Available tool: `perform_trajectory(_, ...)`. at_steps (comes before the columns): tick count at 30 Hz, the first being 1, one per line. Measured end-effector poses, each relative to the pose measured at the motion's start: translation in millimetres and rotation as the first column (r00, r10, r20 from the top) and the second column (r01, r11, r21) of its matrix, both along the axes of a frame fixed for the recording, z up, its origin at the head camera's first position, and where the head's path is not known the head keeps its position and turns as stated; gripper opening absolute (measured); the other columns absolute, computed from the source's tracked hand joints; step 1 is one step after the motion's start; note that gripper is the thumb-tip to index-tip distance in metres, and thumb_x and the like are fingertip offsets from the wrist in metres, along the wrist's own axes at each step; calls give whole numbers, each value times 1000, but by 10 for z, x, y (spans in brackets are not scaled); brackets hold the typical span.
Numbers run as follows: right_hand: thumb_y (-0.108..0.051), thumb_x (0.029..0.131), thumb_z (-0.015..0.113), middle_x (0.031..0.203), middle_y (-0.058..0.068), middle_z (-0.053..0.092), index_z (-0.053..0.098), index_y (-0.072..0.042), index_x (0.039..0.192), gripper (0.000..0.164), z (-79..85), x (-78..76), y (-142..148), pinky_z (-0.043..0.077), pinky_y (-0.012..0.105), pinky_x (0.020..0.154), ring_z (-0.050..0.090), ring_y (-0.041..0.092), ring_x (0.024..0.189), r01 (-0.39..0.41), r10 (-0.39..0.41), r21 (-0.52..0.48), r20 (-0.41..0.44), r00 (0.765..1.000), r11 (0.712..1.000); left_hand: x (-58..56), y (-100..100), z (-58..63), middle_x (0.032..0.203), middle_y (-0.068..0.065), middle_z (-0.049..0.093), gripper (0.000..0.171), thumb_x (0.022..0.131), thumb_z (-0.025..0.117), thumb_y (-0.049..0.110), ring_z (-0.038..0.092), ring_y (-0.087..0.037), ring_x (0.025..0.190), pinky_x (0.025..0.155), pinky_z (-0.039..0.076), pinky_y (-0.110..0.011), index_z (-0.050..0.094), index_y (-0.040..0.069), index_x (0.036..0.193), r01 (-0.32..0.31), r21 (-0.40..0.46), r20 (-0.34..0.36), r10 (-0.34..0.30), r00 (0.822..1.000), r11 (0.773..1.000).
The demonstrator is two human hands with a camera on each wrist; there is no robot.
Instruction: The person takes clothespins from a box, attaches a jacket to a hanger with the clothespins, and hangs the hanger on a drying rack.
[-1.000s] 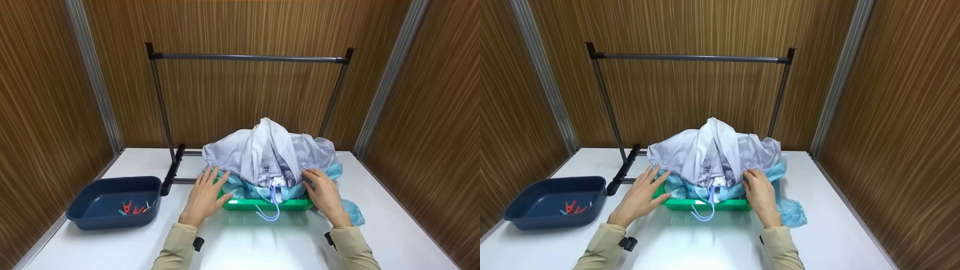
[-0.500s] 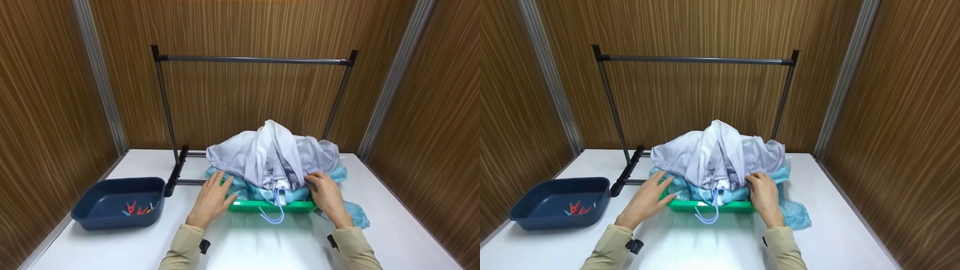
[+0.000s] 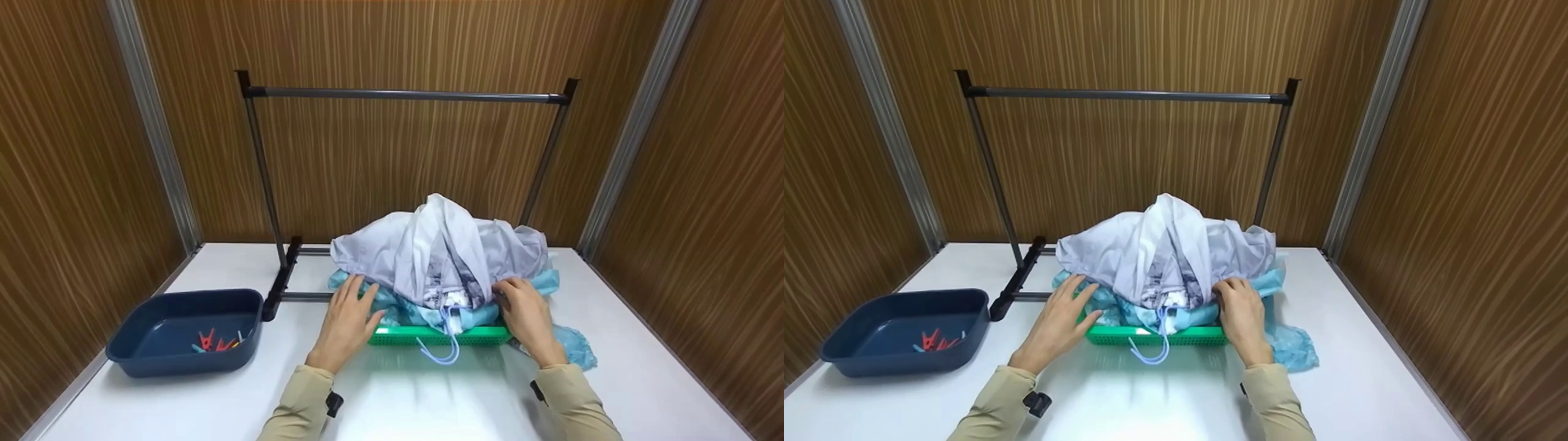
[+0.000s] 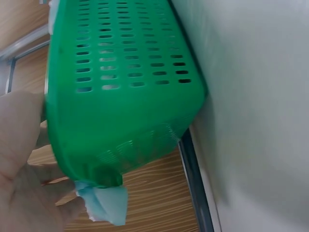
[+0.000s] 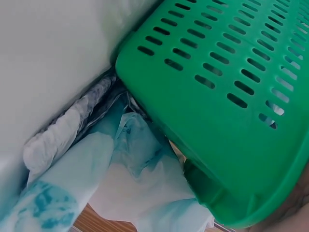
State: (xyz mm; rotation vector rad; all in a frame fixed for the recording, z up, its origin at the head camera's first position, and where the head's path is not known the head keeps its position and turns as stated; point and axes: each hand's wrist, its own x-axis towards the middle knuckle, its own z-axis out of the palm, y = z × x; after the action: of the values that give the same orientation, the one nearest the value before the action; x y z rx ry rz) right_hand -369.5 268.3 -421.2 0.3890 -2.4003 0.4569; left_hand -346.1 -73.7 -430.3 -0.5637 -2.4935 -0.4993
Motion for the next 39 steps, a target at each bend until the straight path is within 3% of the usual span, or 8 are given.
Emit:
perform_trajectory(6,1,90,65,107,13,65,68,-6,105,17,-11,-13,28,50,52,90,59,33,105,-24,24,-8,13,1000,1000,-65,23,-29,139,-19,51,46,93,69,30,41,-39,137,114,33,-55,59,8,132,-6,23,-66,7,998,1000)
perform_trajectory(14,-1,93,64,104,12,65,67,-7,104,13,-7,-54,30,48,50,88,59,33,100,-45,36,-118,-74,997,992,-111,84,-47,138,-16,52,47,91,71,27,42,-33,136,115,33,-51,59,10,133,-54,68,-94,60,994,996)
perform_trajectory(18,0,94,62,105,13,64,66,-6,105,13,24,-67,3,47,49,88,59,32,100,-56,43,-170,-80,996,984,-117,100,-53,140,-17,51,52,89,73,23,42,-34,136,114,34,-52,55,10,136,-64,81,-102,72,992,995)
perform_trajectory(26,-1,96,59,110,14,64,65,-4,110,16,148,-77,-35,45,50,94,58,34,105,-52,43,-235,-42,998,971,-185,173,66,141,-16,47,53,93,68,19,49,-33,129,103,47,-49,48,12,142,-94,136,-133,112,985,986)
perform_trajectory(34,-3,97,59,111,13,64,66,-7,111,16,234,-65,-82,40,45,87,54,32,100,-52,44,-231,-39,998,972,-280,241,222,134,-16,54,34,93,67,15,55,-31,112,89,51,-47,64,16,126,-138,170,-140,162,977,976)
perform_trajectory(39,-3,96,60,110,12,65,66,-7,111,17,269,-83,-83,39,44,90,58,31,102,-104,85,-246,-86,993,964,-371,256,271,111,-10,68,16,94,67,20,59,-28,97,76,50,-43,73,17,108,-195,196,-215,236,948,961)
